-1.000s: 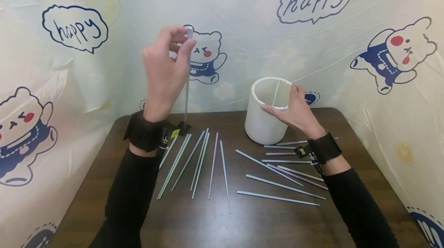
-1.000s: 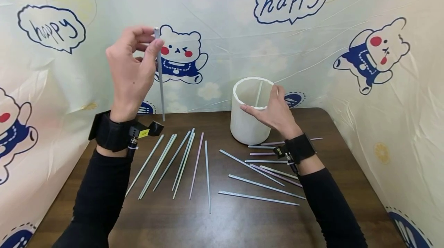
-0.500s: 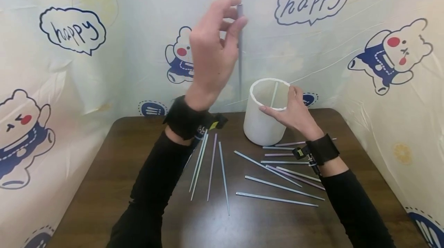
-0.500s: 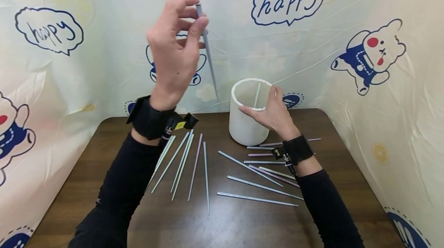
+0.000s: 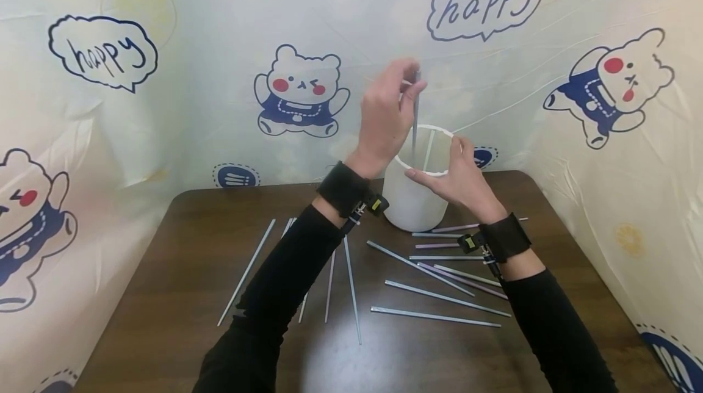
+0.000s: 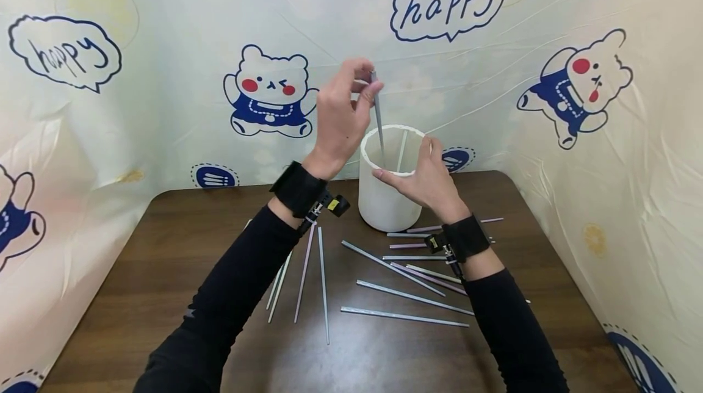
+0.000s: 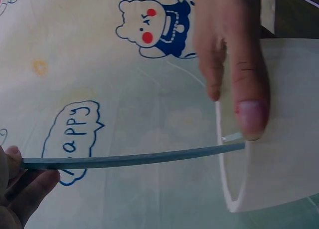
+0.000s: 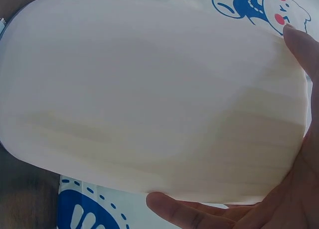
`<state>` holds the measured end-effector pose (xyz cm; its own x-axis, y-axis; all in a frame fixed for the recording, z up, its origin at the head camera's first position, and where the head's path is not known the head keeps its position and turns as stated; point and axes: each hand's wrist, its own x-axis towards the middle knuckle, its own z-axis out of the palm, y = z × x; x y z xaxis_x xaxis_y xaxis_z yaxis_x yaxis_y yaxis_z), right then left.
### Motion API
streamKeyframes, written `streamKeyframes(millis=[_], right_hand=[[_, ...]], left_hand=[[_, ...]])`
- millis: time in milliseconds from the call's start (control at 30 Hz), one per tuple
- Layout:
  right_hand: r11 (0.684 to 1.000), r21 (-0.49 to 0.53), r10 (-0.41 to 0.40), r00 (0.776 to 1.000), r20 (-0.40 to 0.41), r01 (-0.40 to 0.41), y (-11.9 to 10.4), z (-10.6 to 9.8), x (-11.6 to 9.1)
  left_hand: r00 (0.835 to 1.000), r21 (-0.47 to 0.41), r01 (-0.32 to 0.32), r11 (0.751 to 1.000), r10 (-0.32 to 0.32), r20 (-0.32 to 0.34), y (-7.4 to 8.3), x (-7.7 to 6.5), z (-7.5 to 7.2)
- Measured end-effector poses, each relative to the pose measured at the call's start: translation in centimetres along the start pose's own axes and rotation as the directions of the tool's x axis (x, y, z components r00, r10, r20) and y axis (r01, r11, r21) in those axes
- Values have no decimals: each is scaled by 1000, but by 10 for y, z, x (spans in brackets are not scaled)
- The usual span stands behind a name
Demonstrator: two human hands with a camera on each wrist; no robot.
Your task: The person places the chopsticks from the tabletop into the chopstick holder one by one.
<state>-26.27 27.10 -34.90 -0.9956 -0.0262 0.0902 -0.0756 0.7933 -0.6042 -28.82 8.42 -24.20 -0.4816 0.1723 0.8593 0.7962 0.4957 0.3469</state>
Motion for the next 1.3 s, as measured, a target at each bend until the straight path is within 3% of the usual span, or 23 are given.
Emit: streamKeyframes(millis=[200, 400, 633, 900, 1100, 1300], right_hand=[[1000, 9, -21, 999, -30, 21, 0, 0, 0], [1000, 7, -21, 999, -32, 21, -1, 5, -1], [999, -3, -39, 998, -45, 39, 0, 8, 2], [999, -34, -41, 998, -46, 40, 1, 7, 1], [998, -48, -42, 998, -52, 39, 0, 6, 2], [998, -53, -24, 998, -50, 21, 0, 4, 1]], left_hand=[[990, 74, 52, 996, -61, 127, -15, -10, 27], [958, 149, 166, 975, -195, 209, -32, -30, 47], [933, 123, 249, 961, -272, 237, -42, -43, 60], [880, 161, 295, 942, -334, 338, -46, -50, 71], [877, 161, 300, 940, -338, 343, -44, -52, 72], [894, 87, 335, 938, -346, 284, -43, -62, 62]])
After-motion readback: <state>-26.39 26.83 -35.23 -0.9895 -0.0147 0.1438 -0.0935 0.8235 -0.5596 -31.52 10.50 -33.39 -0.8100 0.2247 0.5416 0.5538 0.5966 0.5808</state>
